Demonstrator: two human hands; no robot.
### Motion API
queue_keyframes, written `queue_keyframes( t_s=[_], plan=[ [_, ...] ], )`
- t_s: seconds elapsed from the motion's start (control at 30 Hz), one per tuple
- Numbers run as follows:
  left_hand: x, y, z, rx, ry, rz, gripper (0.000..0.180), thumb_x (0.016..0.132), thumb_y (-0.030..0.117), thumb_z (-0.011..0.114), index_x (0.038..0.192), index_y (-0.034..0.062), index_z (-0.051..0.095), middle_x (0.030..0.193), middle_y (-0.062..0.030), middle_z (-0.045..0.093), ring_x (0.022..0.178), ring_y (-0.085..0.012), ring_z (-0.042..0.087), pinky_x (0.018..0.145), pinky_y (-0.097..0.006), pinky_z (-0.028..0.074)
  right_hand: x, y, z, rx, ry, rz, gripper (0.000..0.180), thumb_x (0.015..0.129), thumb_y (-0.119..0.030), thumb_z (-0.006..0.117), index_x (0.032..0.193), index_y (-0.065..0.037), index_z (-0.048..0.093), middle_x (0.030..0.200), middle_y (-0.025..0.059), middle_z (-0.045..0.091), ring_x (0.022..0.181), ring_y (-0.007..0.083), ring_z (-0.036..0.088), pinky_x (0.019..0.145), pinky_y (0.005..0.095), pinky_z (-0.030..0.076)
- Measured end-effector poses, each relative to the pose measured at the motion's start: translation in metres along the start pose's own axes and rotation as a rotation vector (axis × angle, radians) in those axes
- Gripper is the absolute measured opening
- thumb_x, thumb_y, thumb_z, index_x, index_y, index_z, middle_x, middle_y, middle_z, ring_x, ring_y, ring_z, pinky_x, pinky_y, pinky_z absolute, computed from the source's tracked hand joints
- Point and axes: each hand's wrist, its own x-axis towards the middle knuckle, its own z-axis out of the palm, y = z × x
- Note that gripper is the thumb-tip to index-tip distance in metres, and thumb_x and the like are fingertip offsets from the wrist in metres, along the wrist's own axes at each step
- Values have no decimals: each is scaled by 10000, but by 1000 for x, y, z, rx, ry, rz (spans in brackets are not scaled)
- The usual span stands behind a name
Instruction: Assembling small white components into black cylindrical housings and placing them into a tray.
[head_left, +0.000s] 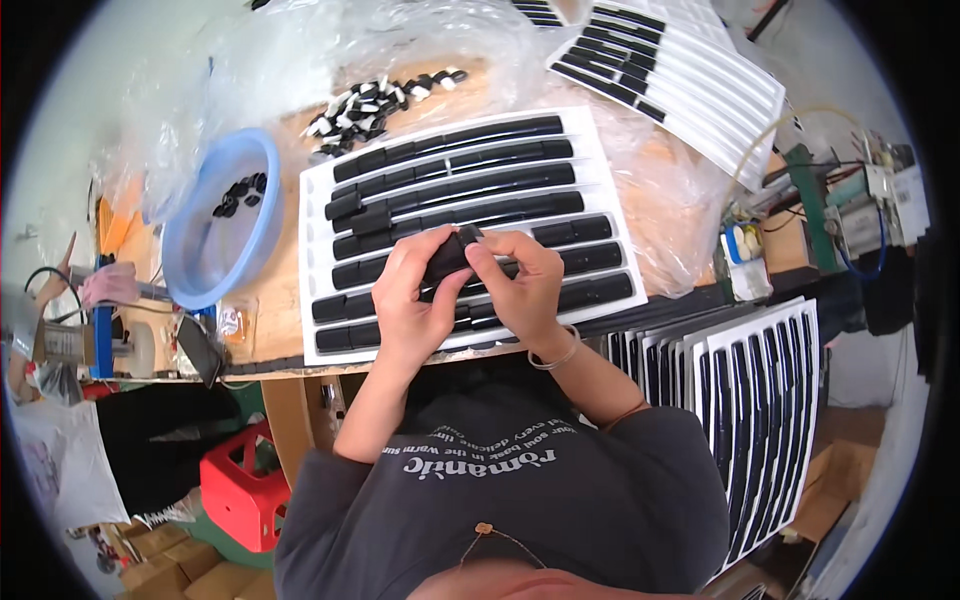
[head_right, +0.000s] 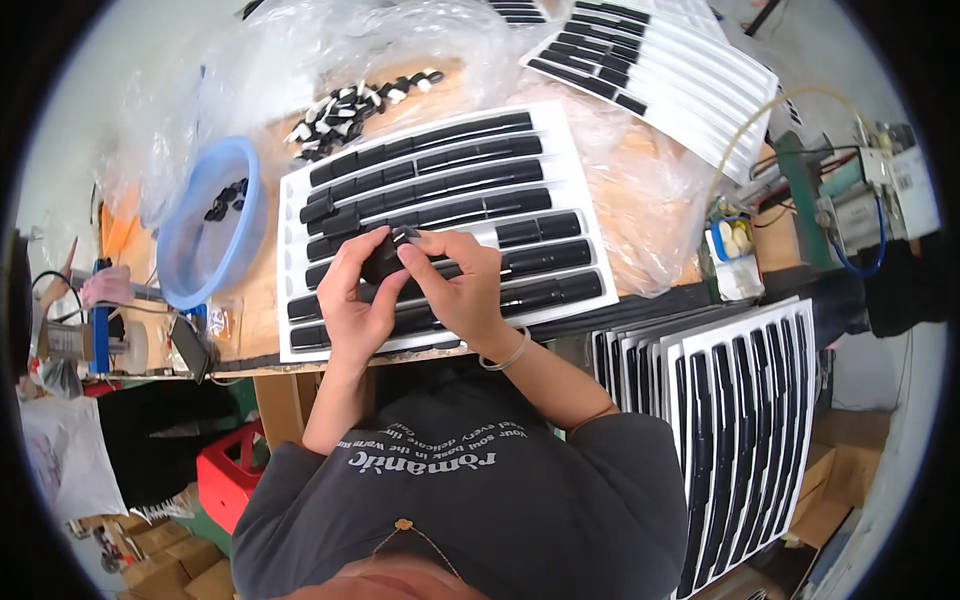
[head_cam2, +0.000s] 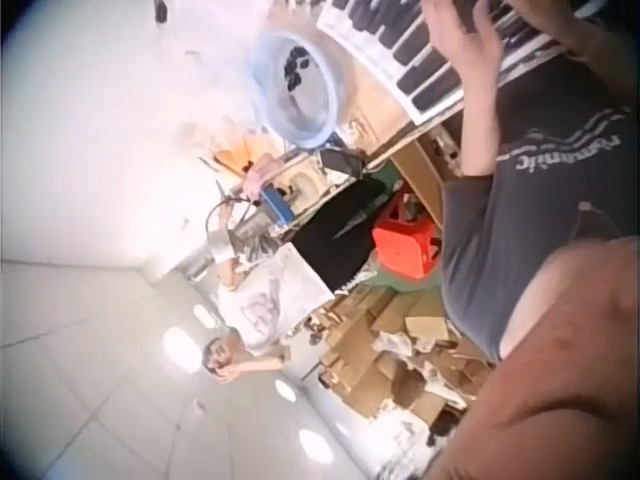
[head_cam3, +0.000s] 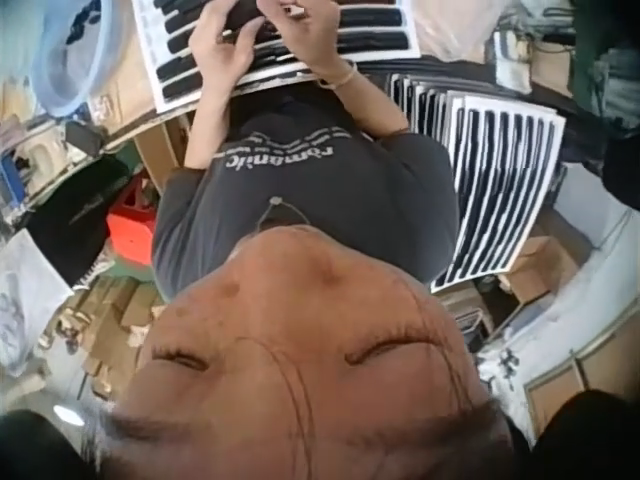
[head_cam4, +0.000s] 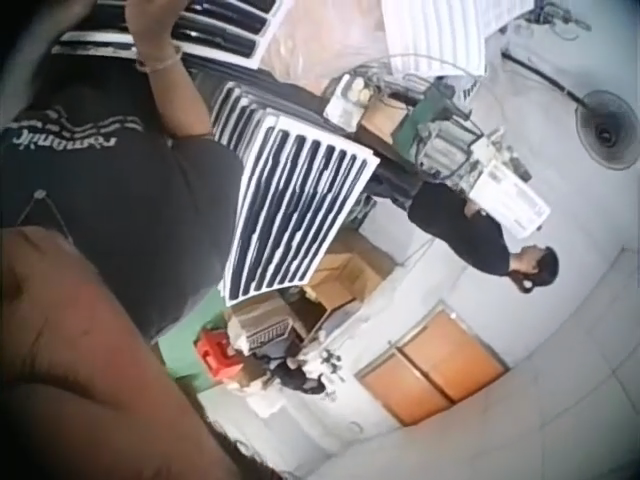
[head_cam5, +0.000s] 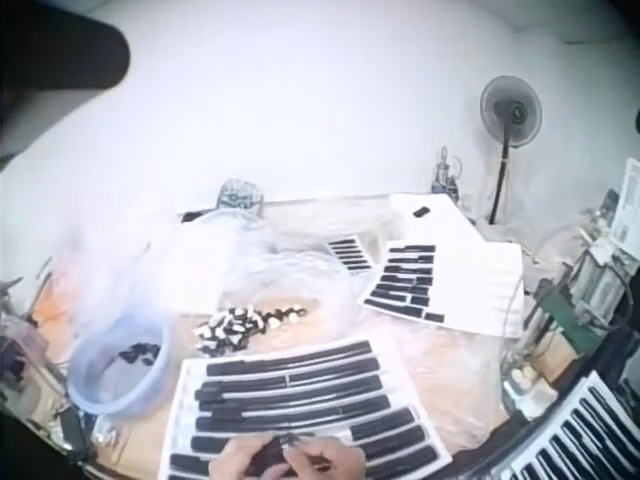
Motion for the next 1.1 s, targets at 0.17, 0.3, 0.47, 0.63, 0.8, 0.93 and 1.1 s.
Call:
queue_keyframes(
  t_s=[0.17, 0.3, 0.47, 0.63, 0.8, 0.93, 1.1],
  plan=[
    [-4, -9, -18, 87, -62, 59, 440, 666, -67, 723, 1088, -6, 613, 976, -140, 644, 877, -242, 631, 770, -299, 497, 10, -6, -4, 286, -255, 257, 186, 952, -179, 518, 1048, -26, 563, 1087, 182, 641, 888, 124, 600, 801, 226, 452],
    [-4, -2, -19, 141, -192, 230, 496, 591, 3, 763, 1067, 33, 626, 998, -92, 650, 904, -261, 576, 758, -356, 451, 20, 10, -4, 464, -429, 536, 414, 1017, -400, 278, 1213, -63, 415, 1063, 161, 637, 935, 167, 610, 853, 282, 450],
    [-14, -12, -24, 190, -228, 336, 464, 574, 91, 763, 1013, 6, 639, 1005, -85, 654, 899, -259, 572, 757, -385, 375, 1, 0, 7, 264, -496, 482, 361, 1007, -296, 318, 1179, -30, 492, 1052, 93, 589, 962, 142, 574, 836, 259, 438],
    [-30, -23, -21, 95, -243, 322, 468, 567, 85, 763, 1012, -6, 649, 947, -106, 646, 889, -279, 582, 784, -381, 397, -20, 19, 9, 415, -430, 643, 306, 1013, -231, 281, 1075, -47, 518, 996, 9, 515, 877, 103, 485, 825, 233, 377],
    [-16, -34, -1, 103, -375, 176, 455, 639, 72, 741, 1073, 37, 607, 1033, -81, 618, 956, -263, 553, 813, -376, 376, -10, 60, -27, -50, -416, 267, 475, 1020, -433, 226, 1259, -62, 401, 1117, 62, 565, 1038, 153, 561, 946, 286, 398],
    [6, -57, 43, 388, -349, 87, 409, 649, 90, 750, 1036, 86, 619, 996, -68, 550, 976, -278, 482, 794, -405, 365, 52, 19, -64, 265, 100, 318, 419, 1012, -366, 281, 1256, -53, 415, 1145, 151, 574, 1046, 226, 575, 847, 333, 467],
    [12, -82, 91, 486, -491, 124, 380, 638, 177, 781, 986, 88, 655, 944, -65, 560, 936, -276, 489, 771, -399, 400, 75, 9, -78, 205, -48, 169, 315, 1008, -264, 337, 1141, -24, 492, 1029, 137, 607, 964, 199, 592, 780, 284, 469]
  ],
)
